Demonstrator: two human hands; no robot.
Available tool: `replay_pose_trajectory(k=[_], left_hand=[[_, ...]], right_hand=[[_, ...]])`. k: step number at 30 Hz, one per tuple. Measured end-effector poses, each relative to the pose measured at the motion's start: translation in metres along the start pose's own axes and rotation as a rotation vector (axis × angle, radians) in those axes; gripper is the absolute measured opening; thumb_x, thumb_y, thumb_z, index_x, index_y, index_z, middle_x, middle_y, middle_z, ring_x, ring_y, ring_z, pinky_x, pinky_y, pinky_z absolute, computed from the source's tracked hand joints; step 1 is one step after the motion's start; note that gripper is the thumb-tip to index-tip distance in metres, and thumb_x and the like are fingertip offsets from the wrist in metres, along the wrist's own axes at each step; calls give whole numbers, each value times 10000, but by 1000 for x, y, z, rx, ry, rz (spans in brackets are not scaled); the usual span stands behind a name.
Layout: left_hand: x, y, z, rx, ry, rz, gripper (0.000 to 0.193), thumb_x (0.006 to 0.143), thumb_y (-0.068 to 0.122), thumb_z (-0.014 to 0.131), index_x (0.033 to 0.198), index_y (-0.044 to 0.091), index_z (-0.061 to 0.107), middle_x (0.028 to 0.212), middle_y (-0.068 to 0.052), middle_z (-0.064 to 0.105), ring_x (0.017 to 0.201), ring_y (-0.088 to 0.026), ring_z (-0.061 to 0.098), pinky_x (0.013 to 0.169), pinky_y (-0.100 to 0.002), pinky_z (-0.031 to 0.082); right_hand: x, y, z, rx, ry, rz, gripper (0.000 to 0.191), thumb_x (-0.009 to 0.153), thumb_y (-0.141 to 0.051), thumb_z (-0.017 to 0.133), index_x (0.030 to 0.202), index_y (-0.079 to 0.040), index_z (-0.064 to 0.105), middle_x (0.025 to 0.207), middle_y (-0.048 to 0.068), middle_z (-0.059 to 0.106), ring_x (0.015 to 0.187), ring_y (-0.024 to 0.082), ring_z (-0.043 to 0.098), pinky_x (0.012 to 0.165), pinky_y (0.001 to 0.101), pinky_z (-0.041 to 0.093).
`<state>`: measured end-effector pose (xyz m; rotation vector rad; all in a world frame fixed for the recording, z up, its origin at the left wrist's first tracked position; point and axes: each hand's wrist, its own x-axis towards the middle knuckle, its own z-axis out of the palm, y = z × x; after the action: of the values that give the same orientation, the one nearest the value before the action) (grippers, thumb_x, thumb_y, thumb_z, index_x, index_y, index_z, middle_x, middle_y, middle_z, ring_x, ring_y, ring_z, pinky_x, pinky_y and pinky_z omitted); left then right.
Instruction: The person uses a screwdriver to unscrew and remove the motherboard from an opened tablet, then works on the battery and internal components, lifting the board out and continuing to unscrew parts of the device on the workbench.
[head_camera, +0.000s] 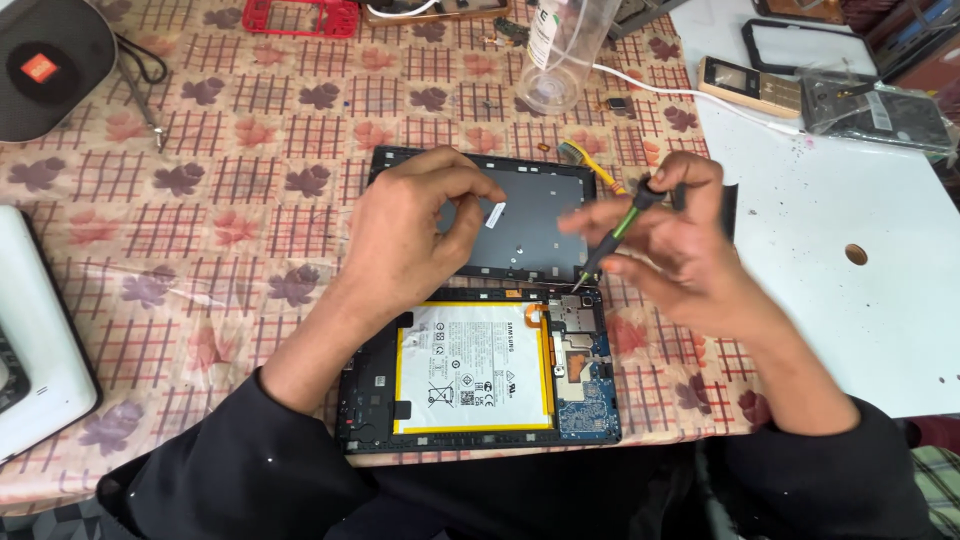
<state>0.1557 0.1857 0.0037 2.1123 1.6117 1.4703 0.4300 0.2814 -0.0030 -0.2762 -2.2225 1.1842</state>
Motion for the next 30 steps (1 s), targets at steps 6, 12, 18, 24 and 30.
replay_pose_trajectory(k=[6, 12, 18, 24, 30], left_hand=[[-4, -1, 6, 18, -79, 41, 180, 888, 19, 648, 973, 107, 779, 993, -24, 745, 829, -188, 736, 734, -334, 591], [-9, 6, 15, -155, -447, 171, 203, 838, 43, 657, 964, 136, 786, 974, -20, 749, 873, -208, 740, 775, -369, 590], [-11, 6, 20, -138, -473, 170, 161, 860, 65, 674, 955, 140, 781, 952, -11, 752, 825, -204, 743, 735, -355, 592], [-12, 4, 19, -149, -201, 5, 170, 875, 63, 668, 994, 125, 774, 1000, -25, 757, 792, -189, 748, 688, -317, 606], [-12, 0, 24, -132, -176, -105, 175, 883, 76, 671, 1016, 120, 777, 1001, -28, 758, 729, -163, 738, 653, -317, 580]], right_hand=[[-4, 2, 4, -538, 246, -210, 819, 855, 105, 816, 1329, -120, 186, 1021, 219, 640, 946, 290, 755, 874, 366, 703], [0, 1, 12, -408, 156, -246, 772, 916, 109, 778, 1369, -85, 184, 1006, 191, 691, 954, 272, 767, 849, 353, 717], [-5, 1, 14, -206, 194, -7, 784, 911, 168, 668, 1422, -123, 148, 1069, 242, 689, 956, 286, 750, 781, 338, 684], [-6, 10, 23, -197, 362, -164, 756, 1034, 209, 626, 1463, -171, 133, 1139, 245, 693, 1022, 268, 778, 855, 336, 720], [-6, 16, 35, -207, 296, -115, 790, 976, 175, 661, 1440, -166, 120, 1243, 253, 657, 1115, 290, 735, 903, 326, 659]])
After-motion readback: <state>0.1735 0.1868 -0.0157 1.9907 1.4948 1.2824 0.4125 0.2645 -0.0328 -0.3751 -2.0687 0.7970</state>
